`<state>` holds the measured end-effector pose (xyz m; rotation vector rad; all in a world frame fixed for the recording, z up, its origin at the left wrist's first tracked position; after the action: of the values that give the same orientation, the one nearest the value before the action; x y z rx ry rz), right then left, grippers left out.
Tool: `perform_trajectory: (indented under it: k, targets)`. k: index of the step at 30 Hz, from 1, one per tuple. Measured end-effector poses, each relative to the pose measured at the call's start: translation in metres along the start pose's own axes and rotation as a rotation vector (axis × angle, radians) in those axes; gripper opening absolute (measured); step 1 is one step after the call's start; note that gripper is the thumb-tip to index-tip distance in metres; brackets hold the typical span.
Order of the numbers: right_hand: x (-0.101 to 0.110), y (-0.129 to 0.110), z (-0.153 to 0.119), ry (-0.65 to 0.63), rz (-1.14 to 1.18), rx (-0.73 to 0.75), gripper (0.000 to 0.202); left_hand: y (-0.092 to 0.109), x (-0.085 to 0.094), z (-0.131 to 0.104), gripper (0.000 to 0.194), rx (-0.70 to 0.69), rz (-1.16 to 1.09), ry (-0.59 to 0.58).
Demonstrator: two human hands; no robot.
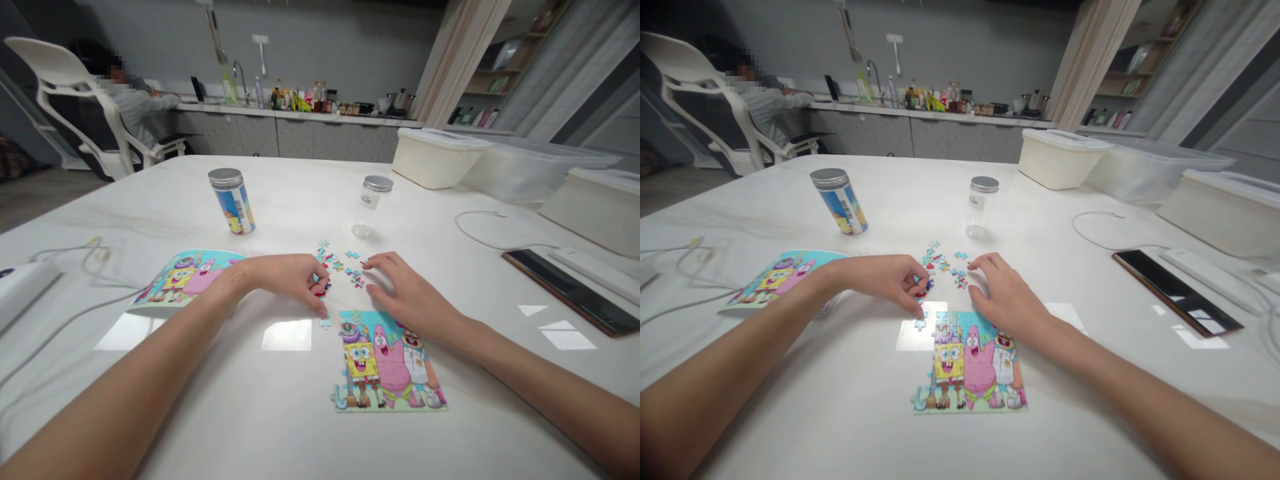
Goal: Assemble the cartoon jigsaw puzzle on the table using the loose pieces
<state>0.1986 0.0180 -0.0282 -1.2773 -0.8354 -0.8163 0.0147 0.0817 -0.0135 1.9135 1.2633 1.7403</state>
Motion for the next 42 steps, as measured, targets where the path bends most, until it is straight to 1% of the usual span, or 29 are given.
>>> perform_trajectory:
  k: [5,16,26,28,30,32,34,35,36,37,38,40,42]
  targets:
    - [0.001,0.0,-0.001,0.008,0.012,0.008,0.023,0.0,-0.001,0.0,0.044,-0.03,-0.032,0.003]
    - [0.001,-0.001,-0.001,0.014,0.007,0.015,0.023,0.001,0.0,0.0,0.042,-0.008,-0.002,0.004]
    - [0.001,-0.001,0.0,0.016,0.017,0.012,0.023,-0.001,-0.002,0.0,0.043,-0.022,-0.011,0.002]
    - [0.001,-0.001,0.0,0.023,0.021,0.018,0.023,-0.002,0.0,0.0,0.042,-0.034,-0.022,0.012]
    - [0.002,0.0,0.0,0.034,0.024,0.023,0.023,-0.003,0.005,-0.001,0.037,-0.019,-0.005,0.074]
    - [0.002,0.001,0.001,0.037,0.034,0.023,0.022,-0.009,0.015,-0.003,0.03,0.066,0.082,0.241]
    - [0.002,0.002,0.002,0.035,0.049,0.02,0.021,-0.017,0.028,-0.01,0.025,0.199,0.276,0.445]
    - [0.003,0.002,0.002,0.036,0.056,0.016,0.02,-0.02,0.033,-0.014,0.023,0.252,0.406,0.505]
    - [0.003,0.003,0.003,0.038,0.061,0.013,0.02,-0.023,0.036,-0.017,0.023,0.284,0.546,0.52]
    - [0.004,0.003,0.003,0.043,0.063,0.01,0.019,-0.025,0.037,-0.019,0.024,0.294,0.66,0.489]
    - [0.004,0.003,0.003,0.049,0.064,0.007,0.019,-0.026,0.036,-0.02,0.025,0.27,0.717,0.433]
    - [0.005,0.003,0.003,0.061,0.061,0.008,0.018,-0.027,0.036,-0.021,0.028,0.216,0.734,0.369]
    - [0.006,0.003,0.003,0.069,0.057,0.01,0.018,-0.023,0.036,-0.022,0.029,0.147,0.65,0.355]
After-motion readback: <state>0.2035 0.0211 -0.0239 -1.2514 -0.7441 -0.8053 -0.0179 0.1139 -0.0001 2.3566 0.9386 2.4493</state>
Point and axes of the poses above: each hand's wrist, its own z-axis towards the middle knuckle, its own x-axis out of the back of the hand, y = z × x, the point moved 4 cm from there along z, towards the middle knuckle, and after that the axes turned 10 degrees about -x, right-handed, at the moved point
